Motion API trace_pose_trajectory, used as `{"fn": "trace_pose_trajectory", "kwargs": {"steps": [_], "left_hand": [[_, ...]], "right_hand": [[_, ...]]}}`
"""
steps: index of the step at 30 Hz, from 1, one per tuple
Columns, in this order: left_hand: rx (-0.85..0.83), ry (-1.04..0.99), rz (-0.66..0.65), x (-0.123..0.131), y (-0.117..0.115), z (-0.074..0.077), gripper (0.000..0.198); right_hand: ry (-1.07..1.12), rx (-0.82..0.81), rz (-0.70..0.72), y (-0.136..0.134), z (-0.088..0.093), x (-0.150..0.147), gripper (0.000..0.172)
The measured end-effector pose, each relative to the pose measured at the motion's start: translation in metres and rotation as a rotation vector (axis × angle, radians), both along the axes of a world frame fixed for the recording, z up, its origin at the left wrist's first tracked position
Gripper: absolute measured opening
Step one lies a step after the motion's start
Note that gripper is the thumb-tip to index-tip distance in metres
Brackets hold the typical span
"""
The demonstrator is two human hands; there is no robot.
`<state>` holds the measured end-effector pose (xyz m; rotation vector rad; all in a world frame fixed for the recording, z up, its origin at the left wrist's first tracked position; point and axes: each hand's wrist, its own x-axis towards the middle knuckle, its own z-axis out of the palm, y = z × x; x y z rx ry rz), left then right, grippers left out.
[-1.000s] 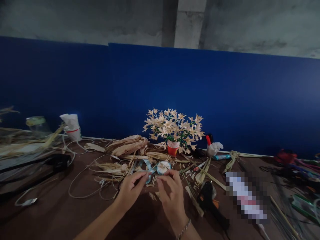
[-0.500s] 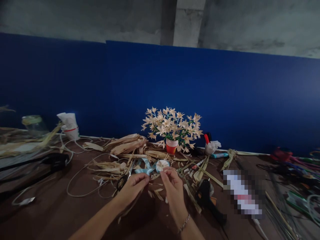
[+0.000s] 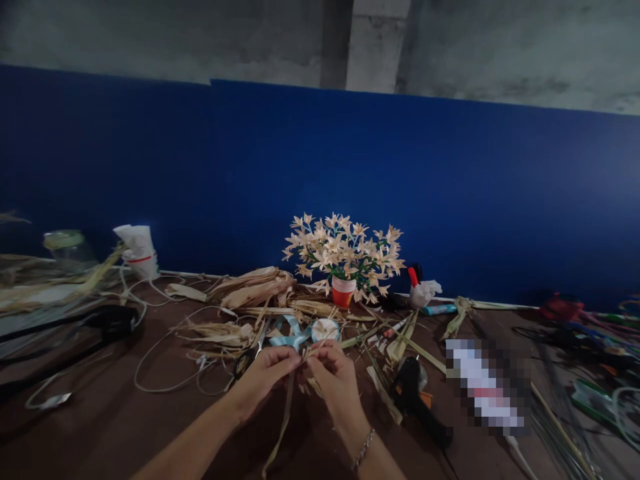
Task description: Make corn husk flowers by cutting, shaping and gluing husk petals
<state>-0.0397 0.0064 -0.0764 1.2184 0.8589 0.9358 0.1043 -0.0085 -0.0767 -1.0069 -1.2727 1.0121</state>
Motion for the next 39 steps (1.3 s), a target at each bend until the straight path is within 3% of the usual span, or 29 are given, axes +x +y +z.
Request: {"fn": "trace_pose_trajectory", "kwargs": {"steps": [5,11,16,23,35,39], "left_hand": [[0.062,0.075,0.058,0.002,0.002,0.000,0.025],[0.088,0.121,0.028,0.001,0.004,-0.004,0.019],[0.270,0.301,0.012,-0.005,0.004,-0.006,0.018],[0.533,0.516,0.021,-0.010,0.000,0.004,0.019],[0.652,0.731,-0.017,-0.012,-0.003,0.008,0.022],[0.676,0.706,0.016,-0.010,-0.004,0.006,0.021]], "right_hand": [[-0.056,0.010,-0.018,-0.001,0.000,0.000,0.011],[-0.099,-0.030,0.009,0.002,-0.004,0.001,0.010],[-0.151,-0.013,0.062,0.005,-0.009,0.003,0.011],[-0.178,-0.031,0.067,0.004,-0.009,0.003,0.009],[-0.357,0.068,-0.004,0.001,-0.007,0.000,0.008],[-0.343,0.064,-0.014,-0.001,-0.004,0.000,0.008]]}}
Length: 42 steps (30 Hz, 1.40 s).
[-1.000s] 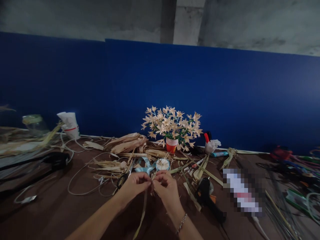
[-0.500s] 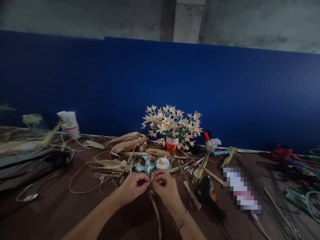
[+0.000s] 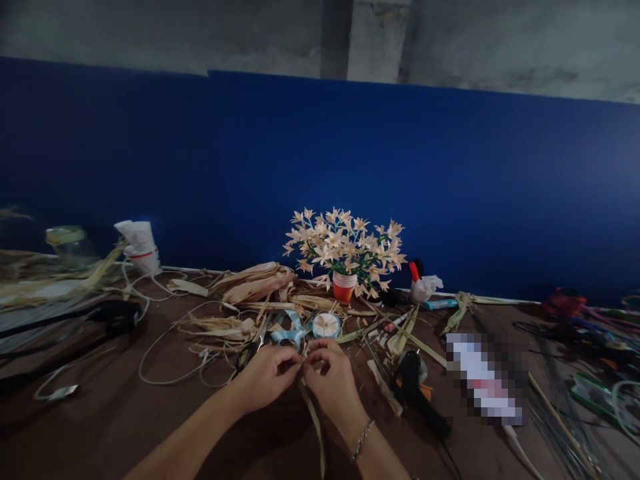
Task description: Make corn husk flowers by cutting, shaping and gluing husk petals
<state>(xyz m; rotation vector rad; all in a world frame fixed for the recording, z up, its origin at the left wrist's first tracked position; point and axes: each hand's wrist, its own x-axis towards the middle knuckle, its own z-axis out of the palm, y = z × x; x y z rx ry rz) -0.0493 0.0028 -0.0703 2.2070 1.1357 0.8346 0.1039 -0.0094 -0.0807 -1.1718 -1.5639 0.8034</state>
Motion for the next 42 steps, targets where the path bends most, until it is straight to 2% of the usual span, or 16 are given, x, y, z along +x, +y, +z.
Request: {"fn": "trace_pose_trajectory", "kwargs": {"steps": [7,13,17,19,22,24,28,31,32,34,37,40,42], "left_hand": [[-0.052,-0.191,0.031,0.010,-0.002,-0.005,0.017],[-0.180,-0.386,0.092,0.004,0.009,-0.004,0.010],[-0.210,-0.649,0.355,-0.014,0.025,-0.001,0.012],[-0.238,-0.812,0.479,-0.022,0.032,-0.002,0.012],[-0.278,-1.061,0.586,-0.033,0.041,-0.003,0.013],[-0.297,-1.206,0.656,-0.039,0.046,-0.003,0.011],[-0.235,-1.536,0.797,-0.061,0.054,0.001,0.005],[-0.215,-1.643,0.858,-0.081,0.059,0.004,0.003],[-0.217,-1.671,0.868,-0.085,0.060,0.005,0.003],[-0.235,-1.712,0.842,-0.090,0.061,0.007,0.005],[-0.293,-1.732,0.722,-0.087,0.061,0.010,0.005],[-0.313,-1.726,0.628,-0.080,0.058,0.014,0.003],[-0.293,-1.724,0.604,-0.077,0.055,0.016,0.005]], "right_hand": [[0.200,-0.127,0.061,0.002,0.004,0.002,0.014],[0.472,-0.261,0.232,-0.006,0.017,0.001,0.014],[0.806,-0.350,0.375,-0.006,0.026,0.025,0.009],[0.918,-0.376,0.410,-0.006,0.029,0.042,0.017],[1.038,-0.320,0.477,-0.008,0.029,0.062,0.032],[1.155,-0.260,0.551,-0.010,0.028,0.072,0.036],[1.432,-0.145,0.644,-0.010,0.031,0.088,0.028],[1.578,-0.023,0.711,-0.006,0.040,0.097,0.025],[1.582,-0.024,0.698,-0.004,0.044,0.097,0.024],[1.469,-0.157,0.631,-0.001,0.049,0.089,0.021],[1.036,-0.376,0.627,0.003,0.053,0.055,0.017],[0.538,-0.373,0.699,0.011,0.050,0.008,0.012],[0.268,-0.290,0.711,0.020,0.045,-0.021,0.006]]}}
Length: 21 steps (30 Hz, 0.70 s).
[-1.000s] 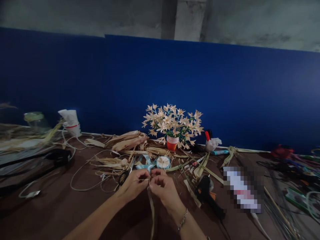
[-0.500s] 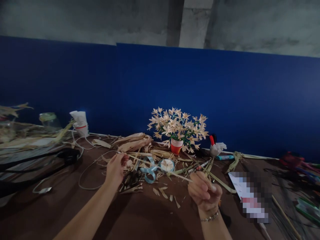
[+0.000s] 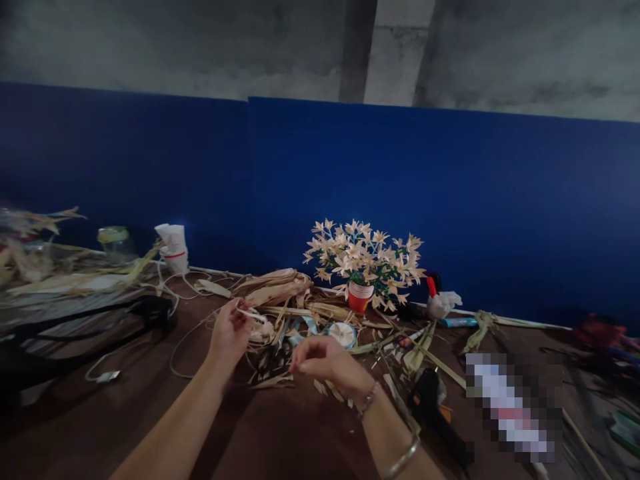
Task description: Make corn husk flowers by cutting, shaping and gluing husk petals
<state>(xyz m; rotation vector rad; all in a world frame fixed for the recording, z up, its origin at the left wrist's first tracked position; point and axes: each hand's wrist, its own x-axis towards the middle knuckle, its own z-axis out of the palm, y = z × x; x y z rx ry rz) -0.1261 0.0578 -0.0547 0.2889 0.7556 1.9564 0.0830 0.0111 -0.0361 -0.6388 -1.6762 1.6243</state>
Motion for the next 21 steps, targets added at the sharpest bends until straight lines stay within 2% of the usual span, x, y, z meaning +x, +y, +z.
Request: {"fn": "trace_pose_trajectory", "kwargs": {"steps": [1,2,4,7,11,13,15,16,18,21], "left_hand": [[0.014,0.010,0.001,0.001,-0.001,0.000,0.008],[0.033,0.028,-0.002,0.002,-0.002,0.000,0.011],[0.087,0.083,-0.027,0.003,-0.004,-0.002,0.017],[0.141,0.147,-0.074,0.005,-0.004,-0.005,0.021],[0.117,0.165,-0.102,0.011,-0.003,-0.008,0.023],[0.121,0.176,-0.130,0.017,-0.005,-0.007,0.024],[0.142,0.200,-0.189,0.026,-0.009,-0.006,0.024],[0.161,0.224,-0.235,0.030,-0.012,-0.006,0.023],[0.198,0.280,-0.350,0.039,-0.019,-0.005,0.020],[0.252,0.307,-0.445,0.049,-0.027,-0.003,0.019]], "right_hand": [[-0.089,0.123,-0.023,0.006,-0.004,-0.012,0.002],[-0.188,0.266,-0.049,0.013,-0.008,-0.023,0.006],[-0.343,0.530,-0.190,0.025,-0.015,-0.038,0.020],[-0.443,0.683,-0.335,0.032,-0.018,-0.051,0.032],[-0.304,0.717,-0.299,0.016,-0.010,-0.058,0.028],[-0.199,0.671,-0.437,0.010,-0.007,-0.060,0.024],[-0.143,0.538,-0.595,0.009,-0.008,-0.060,0.024],[-0.131,0.459,-0.627,0.010,-0.009,-0.059,0.027],[-0.134,0.356,-0.599,0.013,-0.013,-0.055,0.029],[-0.175,0.434,-0.578,0.013,-0.014,-0.045,0.022]]}}
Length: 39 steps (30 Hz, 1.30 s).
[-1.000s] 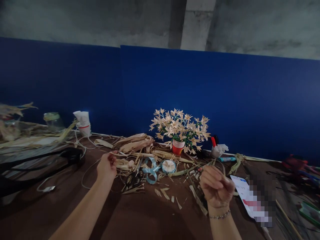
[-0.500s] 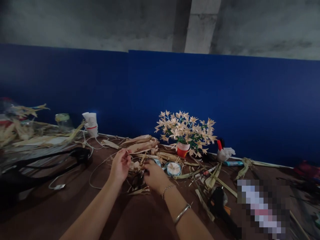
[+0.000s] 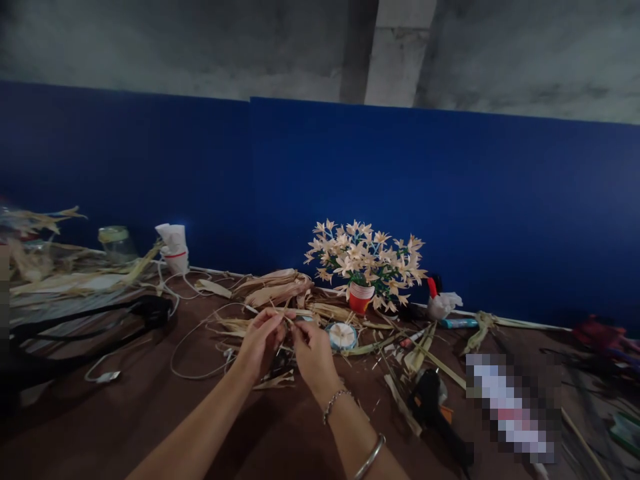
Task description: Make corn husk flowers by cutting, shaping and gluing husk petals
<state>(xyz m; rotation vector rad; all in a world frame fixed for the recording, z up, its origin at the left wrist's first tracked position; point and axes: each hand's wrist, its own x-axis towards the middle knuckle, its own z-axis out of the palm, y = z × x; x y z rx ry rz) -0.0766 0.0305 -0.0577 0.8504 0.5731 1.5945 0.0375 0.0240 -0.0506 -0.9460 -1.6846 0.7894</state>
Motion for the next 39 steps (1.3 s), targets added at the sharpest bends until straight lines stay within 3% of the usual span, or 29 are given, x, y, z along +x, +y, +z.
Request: {"fn": "trace_pose_trajectory", "kwargs": {"steps": [4,11,13,16,19,21,25,31,34,39], "left_hand": [[-0.003,0.009,-0.080,0.010,-0.009,0.004,0.021],[0.052,-0.044,-0.153,0.009,-0.020,0.017,0.023],[0.052,-0.024,-0.192,0.006,-0.019,0.017,0.023],[0.013,0.079,-0.284,0.004,-0.016,0.013,0.025],[-0.062,0.154,-0.337,0.004,-0.013,0.008,0.025],[-0.111,0.186,-0.358,0.005,-0.012,0.006,0.023],[-0.199,0.289,-0.399,0.011,-0.012,0.003,0.022],[-0.235,0.418,-0.452,0.023,-0.014,-0.004,0.027],[-0.222,0.402,-0.469,0.026,-0.015,-0.010,0.028],[-0.149,0.482,-0.472,0.031,-0.017,-0.020,0.030]], "right_hand": [[-0.104,0.154,-0.022,-0.006,0.002,0.011,0.020],[0.305,-0.162,-0.278,0.014,-0.003,0.029,0.027],[0.332,-0.189,-0.201,0.018,0.000,0.030,0.027],[0.331,-0.299,0.137,0.017,0.007,0.024,0.035],[0.295,-0.382,0.230,0.013,0.013,0.022,0.035],[0.298,-0.342,0.209,0.010,0.014,0.026,0.027],[0.188,-0.070,0.114,0.003,0.016,0.042,0.008],[-0.053,0.069,0.034,-0.014,0.018,0.061,0.009],[0.015,0.052,-0.038,-0.019,0.012,0.067,0.012],[0.245,-0.113,-0.065,-0.022,-0.006,0.071,0.017]]}}
